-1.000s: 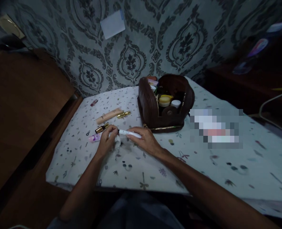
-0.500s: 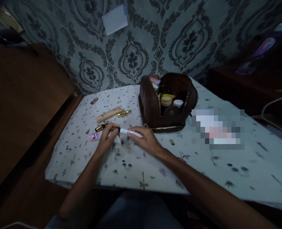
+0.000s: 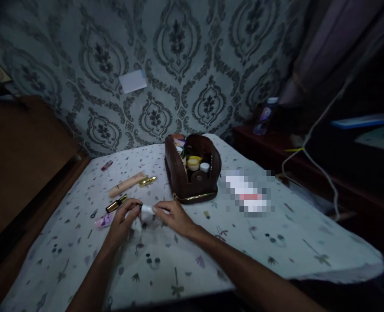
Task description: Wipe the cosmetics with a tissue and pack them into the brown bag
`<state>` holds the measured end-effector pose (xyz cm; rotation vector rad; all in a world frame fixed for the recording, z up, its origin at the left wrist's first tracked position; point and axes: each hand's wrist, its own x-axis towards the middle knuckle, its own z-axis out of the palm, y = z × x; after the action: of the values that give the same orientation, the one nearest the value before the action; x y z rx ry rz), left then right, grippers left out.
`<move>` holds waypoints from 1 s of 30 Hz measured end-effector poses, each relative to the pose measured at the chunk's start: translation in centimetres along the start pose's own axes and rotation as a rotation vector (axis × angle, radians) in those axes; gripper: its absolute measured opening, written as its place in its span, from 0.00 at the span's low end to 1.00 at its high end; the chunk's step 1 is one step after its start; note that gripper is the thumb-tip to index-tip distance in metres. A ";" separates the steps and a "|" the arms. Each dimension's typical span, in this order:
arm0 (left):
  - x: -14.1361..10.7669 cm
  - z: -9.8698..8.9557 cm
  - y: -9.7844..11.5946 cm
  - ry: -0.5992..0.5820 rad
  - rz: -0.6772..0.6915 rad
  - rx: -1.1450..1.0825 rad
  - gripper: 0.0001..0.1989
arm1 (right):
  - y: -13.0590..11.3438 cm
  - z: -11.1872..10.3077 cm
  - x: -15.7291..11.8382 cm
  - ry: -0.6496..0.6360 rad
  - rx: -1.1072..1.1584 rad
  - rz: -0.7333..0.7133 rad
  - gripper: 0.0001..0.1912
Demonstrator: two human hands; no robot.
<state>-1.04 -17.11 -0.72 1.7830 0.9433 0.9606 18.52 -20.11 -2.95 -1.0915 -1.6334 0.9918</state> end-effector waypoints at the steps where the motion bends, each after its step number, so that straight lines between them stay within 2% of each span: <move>1: 0.0 0.0 0.0 0.015 -0.012 -0.007 0.13 | -0.1 0.0 0.0 0.002 0.003 -0.002 0.26; 4: 0.0 0.2 -0.1 0.101 -0.045 0.004 0.13 | -0.1 0.0 -0.2 0.007 -0.010 -0.020 0.28; 7: 0.0 0.3 0.0 0.111 -0.032 0.026 0.13 | 0.0 0.0 -0.3 -0.032 0.006 0.021 0.30; 12: -0.1 0.3 0.5 0.058 0.002 0.020 0.13 | 0.1 -0.3 -0.3 -0.170 0.343 0.320 0.32; 15: -0.3 0.6 0.7 0.062 -0.003 0.014 0.13 | 0.1 -0.4 -0.4 -0.192 0.470 0.405 0.31; 18: -0.2 1.0 0.9 0.149 0.011 0.001 0.13 | 0.0 -0.5 -0.3 -0.188 0.429 0.374 0.31; 22: -0.1 1.2 0.8 0.271 -0.025 -0.055 0.15 | -0.3 -1.1 -0.2 -0.209 0.295 0.214 0.26; 26: -0.1 1.5 0.6 0.310 -0.079 -0.123 0.18 | -0.6 -1.9 -0.3 -0.300 0.130 0.091 0.13; 30: -0.1 2.0 0.4 0.320 -0.106 -0.200 0.20 | -1.5 -2.9 -0.4 -0.212 -0.016 -0.002 0.07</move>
<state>0.82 -18.02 -1.01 1.4236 1.0857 1.2492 20.99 -20.56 -0.89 -1.0230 -1.8140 1.1257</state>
